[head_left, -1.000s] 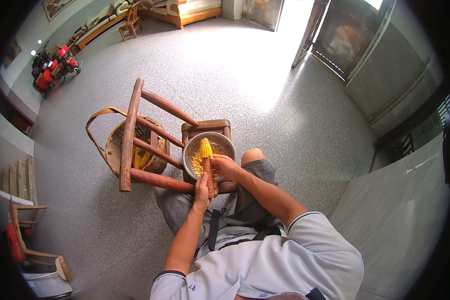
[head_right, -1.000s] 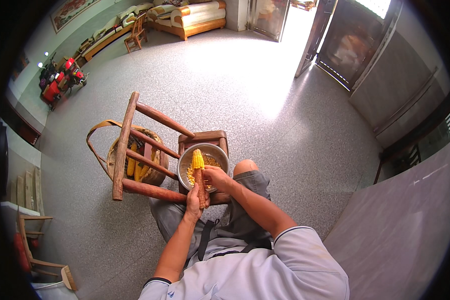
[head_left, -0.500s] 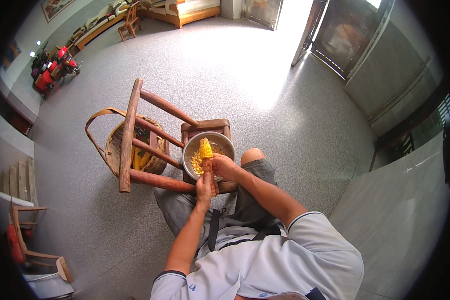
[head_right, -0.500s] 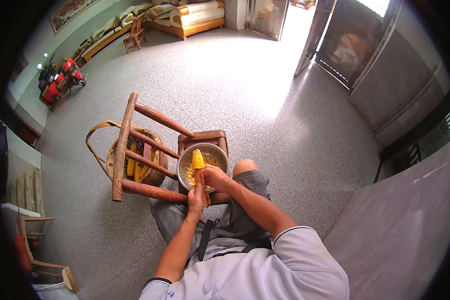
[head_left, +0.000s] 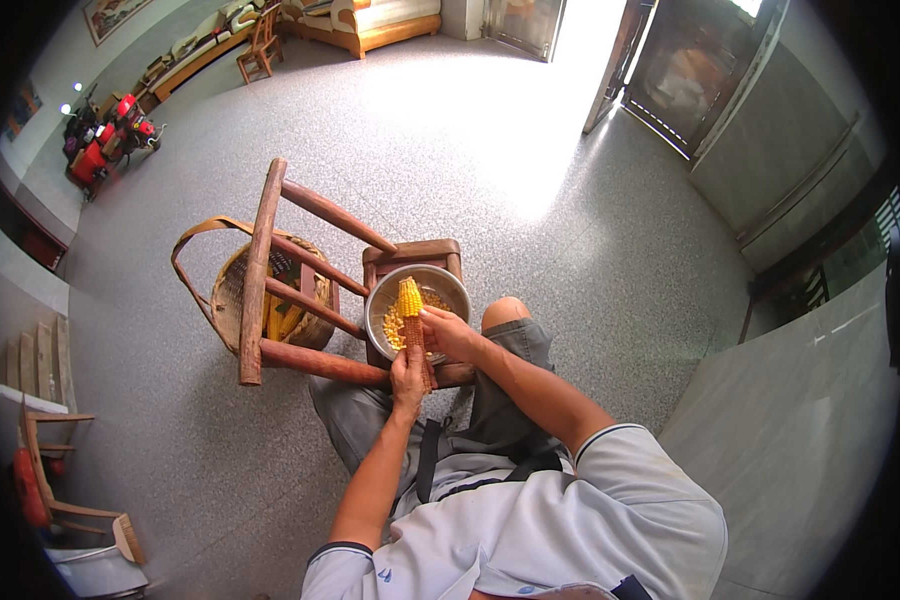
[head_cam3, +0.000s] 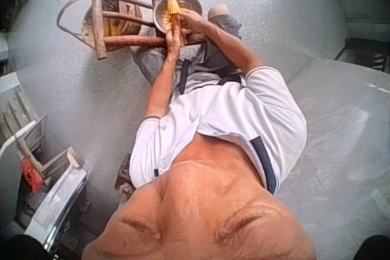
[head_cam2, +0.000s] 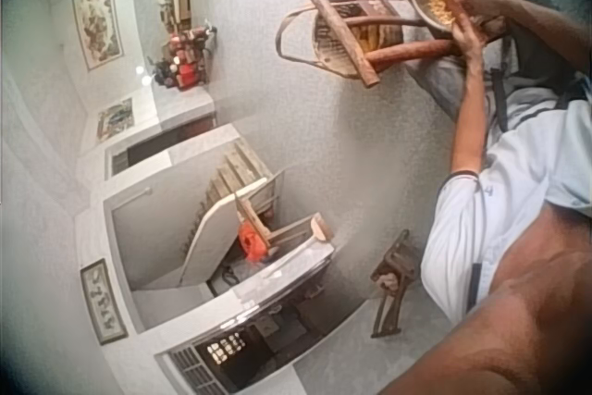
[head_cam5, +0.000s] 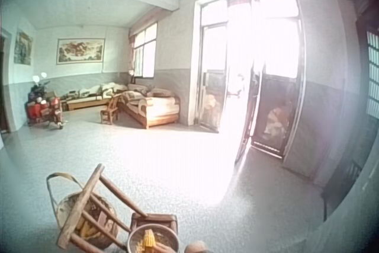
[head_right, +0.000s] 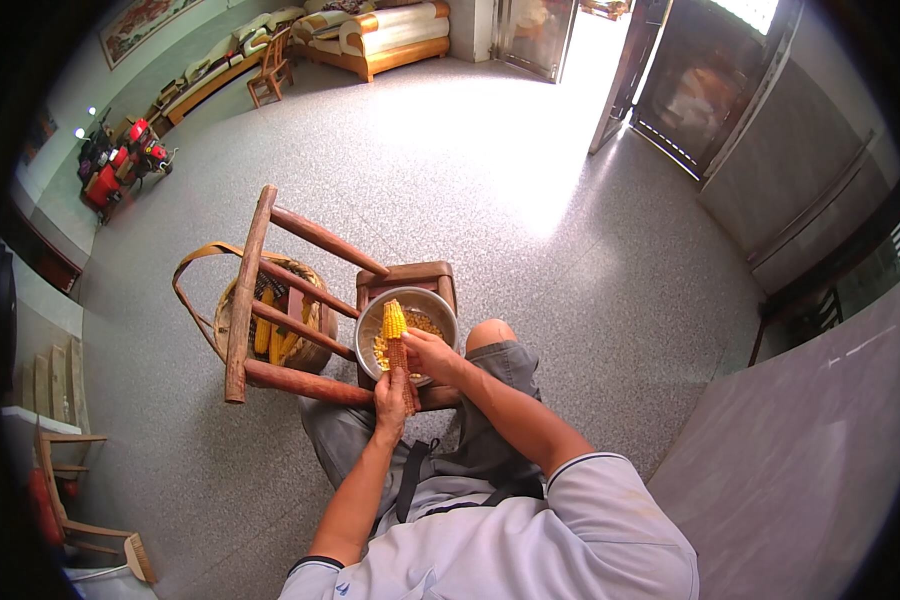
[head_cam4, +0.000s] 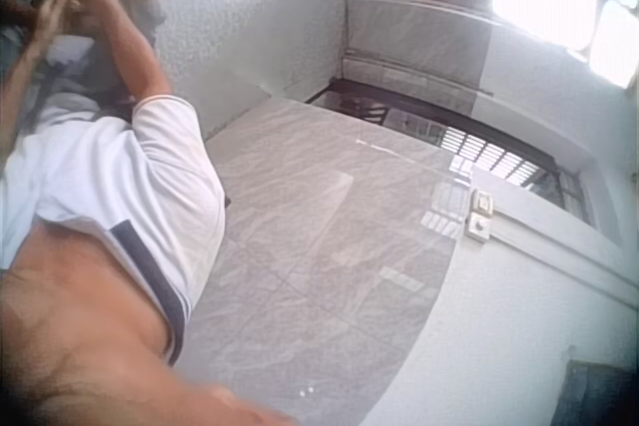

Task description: The person shells corn kernels from a corn cob by hand into a bowl.

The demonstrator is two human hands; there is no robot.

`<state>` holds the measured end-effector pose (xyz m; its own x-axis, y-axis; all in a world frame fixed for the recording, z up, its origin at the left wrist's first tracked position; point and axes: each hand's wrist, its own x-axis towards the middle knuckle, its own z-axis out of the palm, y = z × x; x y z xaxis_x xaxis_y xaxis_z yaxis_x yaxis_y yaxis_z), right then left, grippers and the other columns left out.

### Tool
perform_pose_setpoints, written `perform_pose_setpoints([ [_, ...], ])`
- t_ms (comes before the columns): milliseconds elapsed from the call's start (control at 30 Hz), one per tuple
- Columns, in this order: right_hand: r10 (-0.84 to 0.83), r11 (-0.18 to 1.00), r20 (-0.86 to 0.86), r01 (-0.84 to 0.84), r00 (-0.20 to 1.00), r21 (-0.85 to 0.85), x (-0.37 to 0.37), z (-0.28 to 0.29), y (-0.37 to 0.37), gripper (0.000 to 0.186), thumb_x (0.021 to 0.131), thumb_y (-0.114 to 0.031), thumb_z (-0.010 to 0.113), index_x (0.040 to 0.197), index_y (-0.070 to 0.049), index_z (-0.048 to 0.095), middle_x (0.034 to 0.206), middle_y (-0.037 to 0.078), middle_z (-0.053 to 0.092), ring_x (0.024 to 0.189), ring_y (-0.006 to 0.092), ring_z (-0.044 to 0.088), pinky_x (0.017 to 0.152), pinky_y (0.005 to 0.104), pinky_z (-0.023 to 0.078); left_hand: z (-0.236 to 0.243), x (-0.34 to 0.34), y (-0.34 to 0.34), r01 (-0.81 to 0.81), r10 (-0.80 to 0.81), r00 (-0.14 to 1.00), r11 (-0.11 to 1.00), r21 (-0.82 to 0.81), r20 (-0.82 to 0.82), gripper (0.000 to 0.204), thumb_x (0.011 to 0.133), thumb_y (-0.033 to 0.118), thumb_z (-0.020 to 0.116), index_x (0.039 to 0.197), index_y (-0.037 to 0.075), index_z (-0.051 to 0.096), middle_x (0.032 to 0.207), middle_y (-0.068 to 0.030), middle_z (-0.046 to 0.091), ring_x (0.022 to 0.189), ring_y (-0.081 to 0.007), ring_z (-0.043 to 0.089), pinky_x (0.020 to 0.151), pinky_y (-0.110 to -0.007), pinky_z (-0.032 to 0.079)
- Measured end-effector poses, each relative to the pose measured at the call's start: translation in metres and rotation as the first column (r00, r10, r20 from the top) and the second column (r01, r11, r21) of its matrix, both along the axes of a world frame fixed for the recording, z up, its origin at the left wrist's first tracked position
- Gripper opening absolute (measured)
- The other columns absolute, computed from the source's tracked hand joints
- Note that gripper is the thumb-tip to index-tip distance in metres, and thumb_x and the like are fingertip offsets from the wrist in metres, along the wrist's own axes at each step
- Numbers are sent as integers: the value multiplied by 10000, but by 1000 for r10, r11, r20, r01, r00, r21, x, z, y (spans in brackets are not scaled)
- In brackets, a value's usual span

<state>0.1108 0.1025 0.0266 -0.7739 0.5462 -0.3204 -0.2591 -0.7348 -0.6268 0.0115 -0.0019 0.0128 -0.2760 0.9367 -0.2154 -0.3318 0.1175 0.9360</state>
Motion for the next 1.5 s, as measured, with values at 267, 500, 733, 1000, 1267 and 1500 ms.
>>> perform_pose_setpoints([
  [267,-61,991,28,57,998,122,-1,-7,0,336,924,-230,426,1227,-85,423,1116,95,554,972,196,572,838,340,465,1,-1,1,20,-20,1000,1000,-11,23,373,886,422,451,855,52,486,554,-25,471,392,-106,452,348,-223,360],
  [500,-40,987,35,34,999,158,-1,-5,-2,356,923,-190,419,1255,-61,400,1125,106,549,1005,193,555,863,335,451,0,-3,-1,51,-48,991,999,-16,127,365,898,407,428,915,46,479,571,-29,474,396,-109,452,348,-224,370],
  [733,-38,988,25,33,999,150,-2,-8,-2,348,926,-176,407,1253,-56,400,1126,104,548,1005,194,553,869,342,447,-2,-5,-1,63,-61,984,998,-6,168,342,907,387,408,898,51,470,576,-37,484,389,-117,460,343,-228,378],
  [1000,-48,997,56,44,997,61,-1,4,-3,369,874,-62,386,1243,-65,406,1089,98,554,961,190,565,846,340,449,-3,-4,-1,48,-42,979,999,-25,201,327,903,384,423,890,61,470,577,-38,482,395,-117,459,351,-228,379],
  [1267,-66,997,-22,65,998,-32,-2,8,-4,354,810,-40,390,1159,-61,444,985,84,573,865,191,574,807,335,452,-4,-2,0,-4,4,1000,999,-36,10,361,893,402,443,863,44,479,578,-36,493,402,-116,471,352,-231,379],
  [1500,-25,999,-20,25,999,-45,-2,-7,1,279,872,-142,439,1113,-10,482,1064,132,574,941,219,578,843,353,445,-1,1,1,-38,31,985,999,-38,-169,349,885,385,473,839,38,479,558,-33,483,382,-115,465,342,-235,368],
])
